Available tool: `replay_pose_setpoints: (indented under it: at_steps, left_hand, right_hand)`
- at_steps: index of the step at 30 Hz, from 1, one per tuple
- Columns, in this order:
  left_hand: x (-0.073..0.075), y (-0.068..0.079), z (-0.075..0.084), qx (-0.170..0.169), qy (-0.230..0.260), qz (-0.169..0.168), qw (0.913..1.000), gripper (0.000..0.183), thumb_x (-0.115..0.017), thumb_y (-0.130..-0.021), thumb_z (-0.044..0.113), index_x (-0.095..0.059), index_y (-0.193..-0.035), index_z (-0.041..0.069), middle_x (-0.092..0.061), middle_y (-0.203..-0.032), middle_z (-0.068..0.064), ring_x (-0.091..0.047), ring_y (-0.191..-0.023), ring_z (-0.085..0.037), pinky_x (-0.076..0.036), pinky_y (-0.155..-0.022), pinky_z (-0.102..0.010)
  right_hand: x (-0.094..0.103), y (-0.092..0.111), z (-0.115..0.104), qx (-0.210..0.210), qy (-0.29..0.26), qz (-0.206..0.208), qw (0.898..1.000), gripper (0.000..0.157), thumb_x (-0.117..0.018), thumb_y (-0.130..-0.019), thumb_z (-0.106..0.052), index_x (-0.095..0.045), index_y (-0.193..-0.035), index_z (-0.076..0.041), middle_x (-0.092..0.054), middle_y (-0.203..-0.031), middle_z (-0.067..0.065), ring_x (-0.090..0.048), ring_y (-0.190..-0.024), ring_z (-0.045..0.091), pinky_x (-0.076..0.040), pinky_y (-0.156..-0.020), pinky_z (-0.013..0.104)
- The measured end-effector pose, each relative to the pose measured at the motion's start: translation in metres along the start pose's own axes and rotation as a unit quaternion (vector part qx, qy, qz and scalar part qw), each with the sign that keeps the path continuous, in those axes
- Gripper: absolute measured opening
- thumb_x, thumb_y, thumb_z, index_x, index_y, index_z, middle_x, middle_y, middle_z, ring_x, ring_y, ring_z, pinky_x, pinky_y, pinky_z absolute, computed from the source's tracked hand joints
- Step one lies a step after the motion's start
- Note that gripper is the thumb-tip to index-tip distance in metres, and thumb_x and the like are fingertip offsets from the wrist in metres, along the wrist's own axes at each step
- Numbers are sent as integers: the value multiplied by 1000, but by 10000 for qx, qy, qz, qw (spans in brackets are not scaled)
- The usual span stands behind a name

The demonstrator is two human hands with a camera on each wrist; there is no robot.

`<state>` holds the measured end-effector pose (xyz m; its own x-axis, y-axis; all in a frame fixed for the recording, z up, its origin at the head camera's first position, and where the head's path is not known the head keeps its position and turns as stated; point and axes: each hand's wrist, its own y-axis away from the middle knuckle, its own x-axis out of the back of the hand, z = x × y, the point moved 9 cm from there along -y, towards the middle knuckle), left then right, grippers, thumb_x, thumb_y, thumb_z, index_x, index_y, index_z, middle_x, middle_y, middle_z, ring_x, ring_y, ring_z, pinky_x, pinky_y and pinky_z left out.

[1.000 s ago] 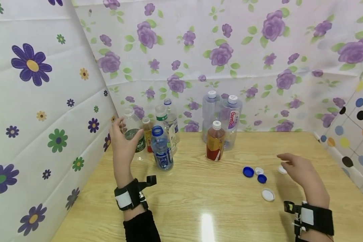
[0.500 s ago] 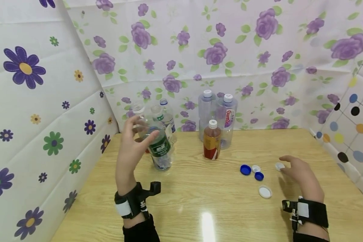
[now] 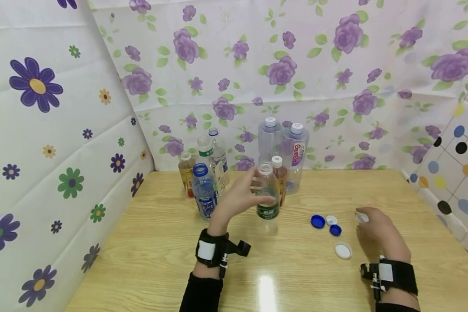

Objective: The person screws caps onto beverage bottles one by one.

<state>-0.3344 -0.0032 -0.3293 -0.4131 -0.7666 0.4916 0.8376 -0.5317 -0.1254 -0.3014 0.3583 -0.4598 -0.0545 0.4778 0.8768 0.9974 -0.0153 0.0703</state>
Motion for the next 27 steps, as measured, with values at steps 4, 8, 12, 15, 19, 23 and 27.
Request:
replay_pose_setpoints:
  at_steps: [4, 8, 12, 15, 19, 23, 27]
  left_hand:
    - [-28, -9, 0, -150, -160, -437, 9988, 92, -87, -84, 23, -30, -156, 15, -50, -150, -12, -53, -134, -31, -49, -105, -44]
    - [-43, -12, 0, -213, -107, -699, 9973, 98, -89, -81, 19, -26, -156, 15, -49, -151, -13, -54, -134, -28, -49, -106, -37]
    - [-49, -11, 2, -185, 211, -945, 9951, 89, -88, -81, 12, -32, -151, 13, -49, -150, -14, -54, -134, -29, -49, -106, -34]
    - [-52, -11, 4, -268, 3, -1044, 9942, 86, -87, -83, 14, -34, -150, 13, -51, -149, -14, -53, -134, -30, -48, -107, -34]
    - [-56, -12, 6, -397, -328, -1074, 9929, 86, -86, -85, 18, -33, -153, 13, -52, -148, -12, -52, -135, -29, -48, -106, -33]
    - [-59, -12, 7, -560, -159, -1118, 9920, 95, -85, -85, 17, -26, -159, 14, -43, -157, -8, -45, -142, -25, -43, -111, -31]
    - [-59, -11, 8, -626, -13, -1098, 9920, 94, -81, -89, 22, -22, -161, 16, -38, -161, -5, -39, -145, -22, -39, -115, -34]
  right_hand:
    - [-2, -1, 1, 8, -9, 63, 10000, 53, -66, -88, 3, -49, -136, 17, -41, -139, 45, -39, -125, 65, -35, -102, 73]
    - [-3, -2, 3, -54, -37, 60, 10000, 52, -66, -88, 4, -50, -136, 16, -39, -140, 45, -39, -125, 65, -36, -101, 73]
    - [-2, -2, 3, -69, -28, 55, 10000, 50, -65, -88, 3, -52, -134, 15, -42, -139, 44, -42, -122, 64, -39, -97, 72]
    - [-2, -2, 3, -41, 10, 64, 10000, 48, -64, -87, 3, -55, -132, 14, -46, -136, 44, -46, -118, 62, -42, -94, 70]
    - [-2, -2, 4, -4, 95, 77, 9999, 47, -65, -86, 1, -57, -131, 13, -49, -133, 43, -49, -114, 60, -45, -90, 67]
    - [-2, -2, 3, 42, 147, 98, 9998, 45, -66, -86, 1, -59, -129, 12, -52, -130, 42, -52, -111, 58, -46, -88, 66]
    - [-3, -2, 2, 82, 162, 64, 9998, 40, -67, -86, 2, -62, -125, 11, -55, -127, 41, -51, -113, 61, -44, -91, 69]
